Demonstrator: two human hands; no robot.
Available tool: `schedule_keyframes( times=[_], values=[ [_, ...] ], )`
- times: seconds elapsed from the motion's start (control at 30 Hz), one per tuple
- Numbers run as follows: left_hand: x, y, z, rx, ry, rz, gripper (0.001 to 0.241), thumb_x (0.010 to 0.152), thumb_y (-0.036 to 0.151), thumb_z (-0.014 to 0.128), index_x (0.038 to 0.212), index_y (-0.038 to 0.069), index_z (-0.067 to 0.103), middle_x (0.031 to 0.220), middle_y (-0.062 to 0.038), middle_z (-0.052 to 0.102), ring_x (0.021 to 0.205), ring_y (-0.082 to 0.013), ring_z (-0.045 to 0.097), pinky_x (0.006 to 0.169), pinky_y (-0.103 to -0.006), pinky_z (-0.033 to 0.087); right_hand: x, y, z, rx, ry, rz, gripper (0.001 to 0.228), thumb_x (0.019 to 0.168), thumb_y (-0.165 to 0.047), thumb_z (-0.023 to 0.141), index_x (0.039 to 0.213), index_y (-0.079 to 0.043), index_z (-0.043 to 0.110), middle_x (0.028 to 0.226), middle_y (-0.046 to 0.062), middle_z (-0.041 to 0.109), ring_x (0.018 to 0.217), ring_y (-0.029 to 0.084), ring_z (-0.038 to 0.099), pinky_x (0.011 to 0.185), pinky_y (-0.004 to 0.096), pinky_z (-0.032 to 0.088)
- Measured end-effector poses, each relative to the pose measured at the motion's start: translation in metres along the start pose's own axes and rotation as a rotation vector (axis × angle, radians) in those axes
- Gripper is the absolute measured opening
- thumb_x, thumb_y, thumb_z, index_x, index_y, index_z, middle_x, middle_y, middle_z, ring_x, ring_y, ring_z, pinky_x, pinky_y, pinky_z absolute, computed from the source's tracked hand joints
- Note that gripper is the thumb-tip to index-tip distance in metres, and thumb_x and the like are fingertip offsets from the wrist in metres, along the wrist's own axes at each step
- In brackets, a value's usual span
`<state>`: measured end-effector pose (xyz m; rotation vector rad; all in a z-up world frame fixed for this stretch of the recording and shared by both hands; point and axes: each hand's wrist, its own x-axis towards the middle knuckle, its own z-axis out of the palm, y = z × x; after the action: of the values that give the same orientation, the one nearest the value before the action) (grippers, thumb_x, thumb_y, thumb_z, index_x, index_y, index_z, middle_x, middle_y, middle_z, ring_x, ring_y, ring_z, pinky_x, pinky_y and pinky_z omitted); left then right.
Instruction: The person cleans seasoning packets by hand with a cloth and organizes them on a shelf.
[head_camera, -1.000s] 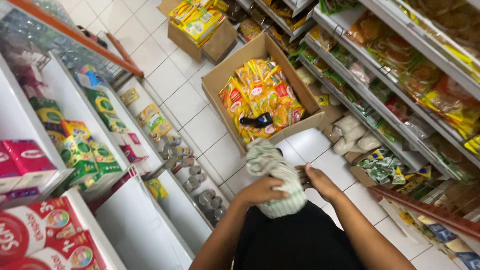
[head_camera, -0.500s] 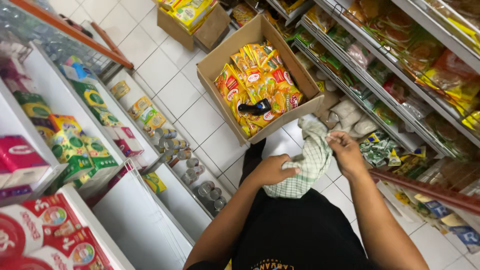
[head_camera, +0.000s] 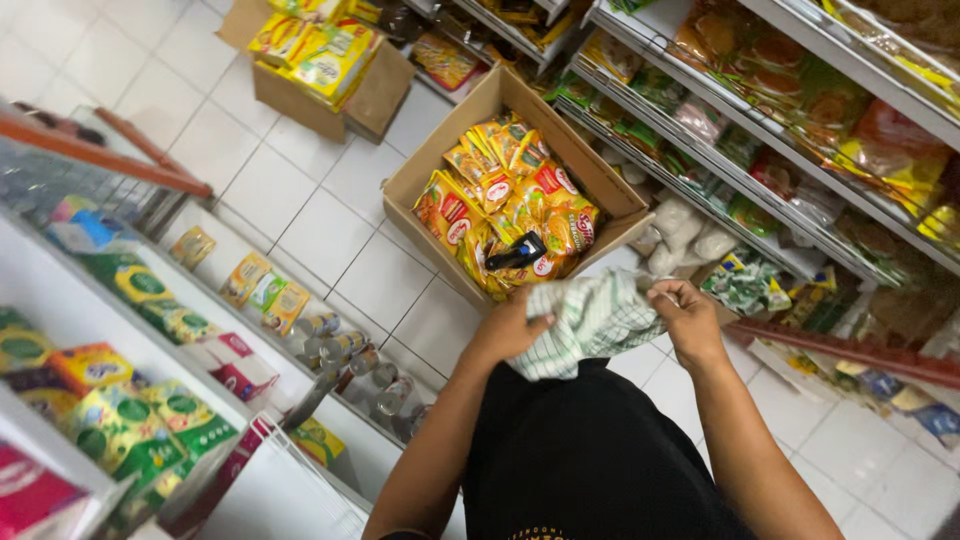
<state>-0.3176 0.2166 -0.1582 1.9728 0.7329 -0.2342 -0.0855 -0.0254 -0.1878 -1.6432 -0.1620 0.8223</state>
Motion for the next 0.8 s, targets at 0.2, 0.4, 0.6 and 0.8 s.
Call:
schedule_keyframes(
  times=[0.2,0.4,0.6,0.8],
  values=[
    [0.051,-0.045,-0.031,0.200,0.111,-0.057,0.079,0.091,0.045,0.069,0.151,0.002,0.038,0.141,-0.028,0.053,0.127,-0.0451,0.055,0.106,-0.0518,0.046,-0.015,-0.024,-0.011,0.051,0.150,-0.143,0.010,0.094,-0.003,0.065,0.104,-0.005,0.065,0.105,-0.004,0.068,0.094,0.004,0.062,0.084,0.019,0.050],
    [0.106,-0.078,-0.017,0.296,-0.026,-0.193,0.059,0.092,0.036,0.068,0.141,0.009,0.050,0.140,-0.018,0.055,0.121,-0.0397,0.061,0.099,-0.0521,0.051,-0.038,-0.004,-0.008,-0.373,0.355,0.093,0.014,0.101,-0.012,0.074,0.111,-0.004,0.069,0.088,0.004,0.062,0.076,0.012,0.050,0.066,0.028,0.040],
    [0.138,-0.113,0.013,0.338,0.002,-0.117,0.043,0.094,0.015,0.060,0.137,0.009,0.060,0.120,-0.022,0.070,0.111,-0.0405,0.069,0.095,-0.0506,0.055,-0.056,0.061,0.021,-0.330,0.078,0.403,0.032,0.085,-0.019,0.078,0.109,-0.001,0.068,0.083,0.009,0.071,0.070,0.017,0.063,0.063,0.032,0.052],
    [0.147,-0.132,-0.015,0.166,0.092,-0.226,0.030,0.092,0.024,0.070,0.118,0.008,0.069,0.106,-0.021,0.073,0.102,-0.0403,0.070,0.091,-0.0489,0.055,-0.119,0.098,-0.005,-0.579,0.001,0.984,0.052,0.092,-0.037,0.075,0.112,0.011,0.077,0.083,0.017,0.068,0.065,0.023,0.058,0.058,0.039,0.051]
  ],
)
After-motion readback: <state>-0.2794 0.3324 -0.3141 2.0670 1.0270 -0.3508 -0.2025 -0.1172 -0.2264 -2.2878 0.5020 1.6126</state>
